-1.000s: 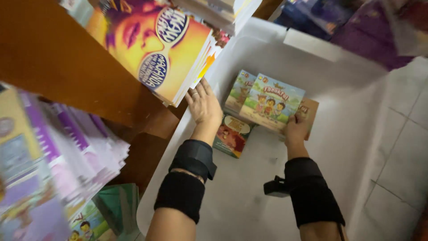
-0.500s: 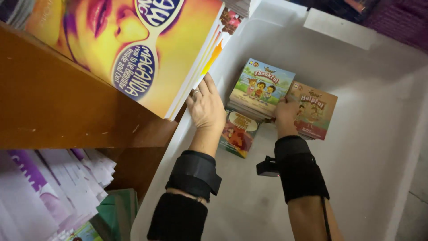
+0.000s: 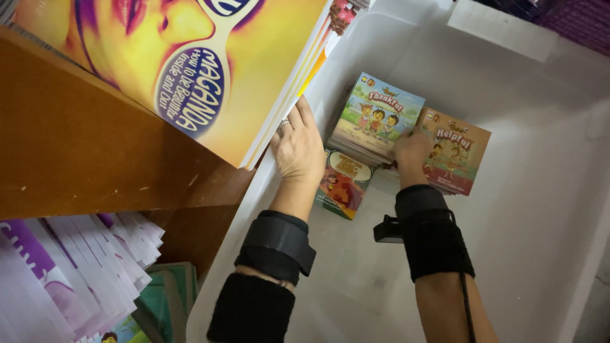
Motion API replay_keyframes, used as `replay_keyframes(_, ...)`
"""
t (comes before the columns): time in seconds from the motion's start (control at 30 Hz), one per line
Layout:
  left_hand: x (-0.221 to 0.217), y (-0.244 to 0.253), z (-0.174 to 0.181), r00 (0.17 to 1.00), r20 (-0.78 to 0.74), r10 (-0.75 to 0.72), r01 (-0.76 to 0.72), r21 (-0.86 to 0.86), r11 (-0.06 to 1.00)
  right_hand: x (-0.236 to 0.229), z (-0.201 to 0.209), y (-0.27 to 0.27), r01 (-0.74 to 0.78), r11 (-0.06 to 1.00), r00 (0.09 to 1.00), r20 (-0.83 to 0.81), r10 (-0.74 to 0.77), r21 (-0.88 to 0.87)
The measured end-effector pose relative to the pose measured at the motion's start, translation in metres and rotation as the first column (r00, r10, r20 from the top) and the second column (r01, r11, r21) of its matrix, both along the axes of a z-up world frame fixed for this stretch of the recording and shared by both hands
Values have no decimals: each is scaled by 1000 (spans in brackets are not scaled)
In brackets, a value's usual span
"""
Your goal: The person sorts and packs children's books by picking them up from low shelves and placing them into plastic bins, aligning the books by hand as they are placed into the bins.
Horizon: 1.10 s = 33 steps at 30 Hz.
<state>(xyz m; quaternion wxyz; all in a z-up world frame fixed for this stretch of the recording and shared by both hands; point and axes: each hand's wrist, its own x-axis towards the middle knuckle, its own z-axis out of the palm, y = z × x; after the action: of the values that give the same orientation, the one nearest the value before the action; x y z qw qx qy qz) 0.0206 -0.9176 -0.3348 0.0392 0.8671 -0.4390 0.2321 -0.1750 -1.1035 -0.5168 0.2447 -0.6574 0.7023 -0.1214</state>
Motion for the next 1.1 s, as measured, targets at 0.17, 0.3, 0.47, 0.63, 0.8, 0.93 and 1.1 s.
replay_keyframes(0.17, 1, -1, -6, 1000, -20, -5, 6, 26, 1000, -6, -13, 0, -141, 969, 985, -123, 118, -201)
replay_keyframes(0.3, 1, 1, -1, 998, -61, -7, 10, 49, 999, -11, -27, -2, -196, 931, 979, -110, 169, -310)
replay_keyframes(0.47, 0, 0, -1, 1000, -11, 3, -2, 52, 999, -6, -6, 4, -108, 988, 990, 74, 116, -108)
replay_keyframes(0.63, 1, 0, 2, 1000, 6, -9, 9, 17, 1000, -5, -7, 7, -147, 970, 989, -17, 147, -193)
replay_keyframes(0.8, 3, 0, 0, 1000, -28, -6, 7, 36, 999, -2, 4, 15, -87, 983, 989, 106, 105, -161)
replay_keyframes(0.93, 2, 1, 2, 997, -77, -13, 19, 74, 997, -8, -1, 9, -128, 962, 953, 237, 187, -242)
replay_keyframes(1.1, 2, 0, -1, 1000, 17, -16, 16, 18, 1000, -13, 22, 11, -145, 901, 915, 291, 280, -410)
